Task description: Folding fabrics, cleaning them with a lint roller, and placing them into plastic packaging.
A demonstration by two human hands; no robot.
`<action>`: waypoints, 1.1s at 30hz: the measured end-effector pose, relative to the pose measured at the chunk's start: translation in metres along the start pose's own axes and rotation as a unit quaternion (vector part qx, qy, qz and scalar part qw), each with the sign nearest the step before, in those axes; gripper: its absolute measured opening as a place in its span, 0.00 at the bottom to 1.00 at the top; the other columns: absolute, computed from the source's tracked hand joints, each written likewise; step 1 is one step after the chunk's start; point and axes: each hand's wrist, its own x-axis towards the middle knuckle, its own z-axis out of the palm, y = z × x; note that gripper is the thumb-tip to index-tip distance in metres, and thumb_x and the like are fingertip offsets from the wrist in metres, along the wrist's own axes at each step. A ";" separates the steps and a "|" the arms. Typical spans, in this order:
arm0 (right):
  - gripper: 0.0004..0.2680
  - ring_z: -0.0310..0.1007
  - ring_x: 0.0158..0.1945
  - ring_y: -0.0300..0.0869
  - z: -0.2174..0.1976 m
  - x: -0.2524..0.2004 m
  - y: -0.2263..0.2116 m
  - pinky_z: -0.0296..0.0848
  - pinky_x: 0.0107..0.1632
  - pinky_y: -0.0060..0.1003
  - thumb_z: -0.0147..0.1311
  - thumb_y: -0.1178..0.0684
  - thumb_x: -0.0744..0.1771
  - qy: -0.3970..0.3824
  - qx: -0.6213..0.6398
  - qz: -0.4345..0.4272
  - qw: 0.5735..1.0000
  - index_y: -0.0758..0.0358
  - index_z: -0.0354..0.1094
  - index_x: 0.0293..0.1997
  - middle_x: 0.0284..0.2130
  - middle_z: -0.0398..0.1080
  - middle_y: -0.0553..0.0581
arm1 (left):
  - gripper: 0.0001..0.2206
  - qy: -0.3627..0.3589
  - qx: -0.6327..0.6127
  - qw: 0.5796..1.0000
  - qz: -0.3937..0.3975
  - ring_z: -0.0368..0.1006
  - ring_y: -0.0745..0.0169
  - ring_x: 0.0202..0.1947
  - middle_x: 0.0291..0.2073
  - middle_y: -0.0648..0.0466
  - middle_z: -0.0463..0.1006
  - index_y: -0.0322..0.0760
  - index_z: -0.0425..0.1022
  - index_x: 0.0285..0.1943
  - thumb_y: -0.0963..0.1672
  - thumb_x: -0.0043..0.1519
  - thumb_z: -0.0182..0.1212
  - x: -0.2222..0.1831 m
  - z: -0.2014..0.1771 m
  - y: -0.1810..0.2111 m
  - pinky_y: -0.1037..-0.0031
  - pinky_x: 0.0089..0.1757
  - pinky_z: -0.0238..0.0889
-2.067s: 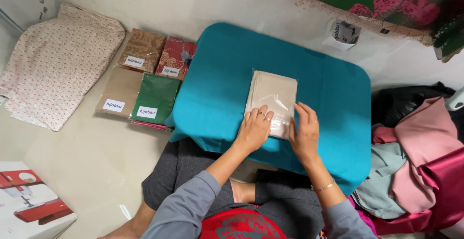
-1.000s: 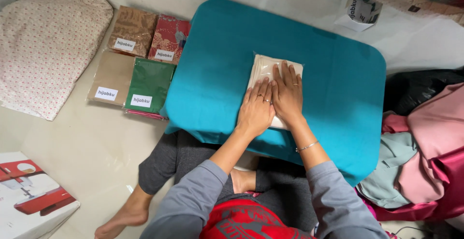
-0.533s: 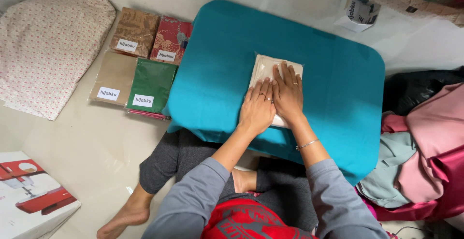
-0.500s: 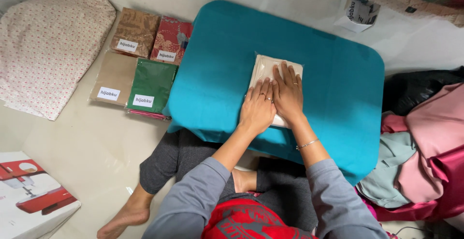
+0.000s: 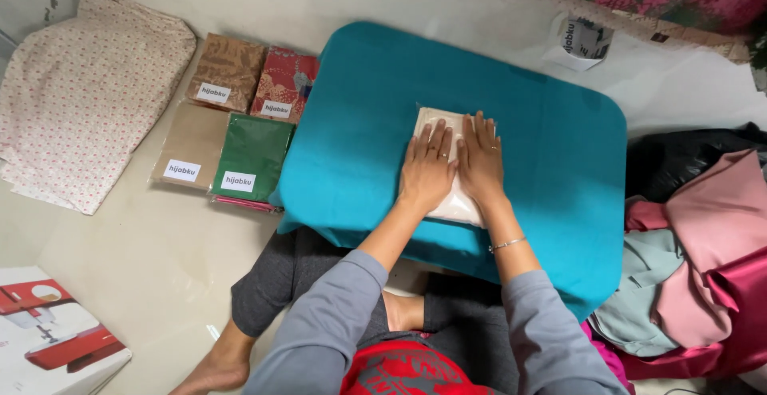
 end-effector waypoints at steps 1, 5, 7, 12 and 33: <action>0.20 0.42 0.75 0.70 -0.001 0.004 0.001 0.51 0.67 0.73 0.35 0.46 0.74 -0.001 0.001 0.000 1.000 0.58 0.50 0.78 0.75 0.46 0.70 | 0.32 -0.001 0.000 1.000 -0.001 0.60 0.47 0.72 0.72 0.48 0.64 0.40 0.64 0.74 0.52 0.60 0.59 0.005 0.000 0.000 0.52 0.66 0.52; 0.20 0.42 0.76 0.68 0.002 0.002 -0.002 0.51 0.67 0.72 0.35 0.46 0.74 0.004 -0.024 0.006 1.000 0.56 0.48 0.79 0.75 0.46 0.69 | 0.32 -0.009 -0.003 1.000 0.000 0.62 0.45 0.71 0.71 0.47 0.67 0.40 0.64 0.74 0.52 0.59 0.59 0.005 -0.005 -0.001 0.51 0.65 0.55; 0.20 0.42 0.76 0.66 0.005 0.001 0.001 0.51 0.68 0.71 0.34 0.45 0.75 0.003 -0.029 0.010 1.000 0.55 0.47 0.79 0.75 0.46 0.67 | 0.32 -0.012 0.002 1.000 0.003 0.62 0.45 0.71 0.71 0.47 0.67 0.41 0.64 0.74 0.52 0.59 0.59 0.003 -0.002 0.000 0.51 0.65 0.56; 0.20 0.41 0.77 0.65 0.012 0.002 0.005 0.52 0.68 0.71 0.35 0.45 0.74 -0.003 -0.044 0.011 0.999 0.54 0.48 0.79 0.76 0.45 0.65 | 0.31 -0.017 -0.008 1.000 0.010 0.60 0.41 0.72 0.72 0.46 0.65 0.49 0.61 0.77 0.52 0.61 0.56 0.001 0.005 -0.003 0.47 0.65 0.55; 0.21 0.39 0.78 0.60 0.005 0.001 -0.005 0.51 0.69 0.68 0.32 0.42 0.75 -0.024 -0.060 0.040 0.997 0.52 0.46 0.79 0.76 0.44 0.61 | 0.30 -0.041 -0.016 0.999 0.012 0.58 0.42 0.72 0.72 0.46 0.64 0.46 0.62 0.76 0.51 0.62 0.54 0.001 0.004 -0.004 0.48 0.64 0.52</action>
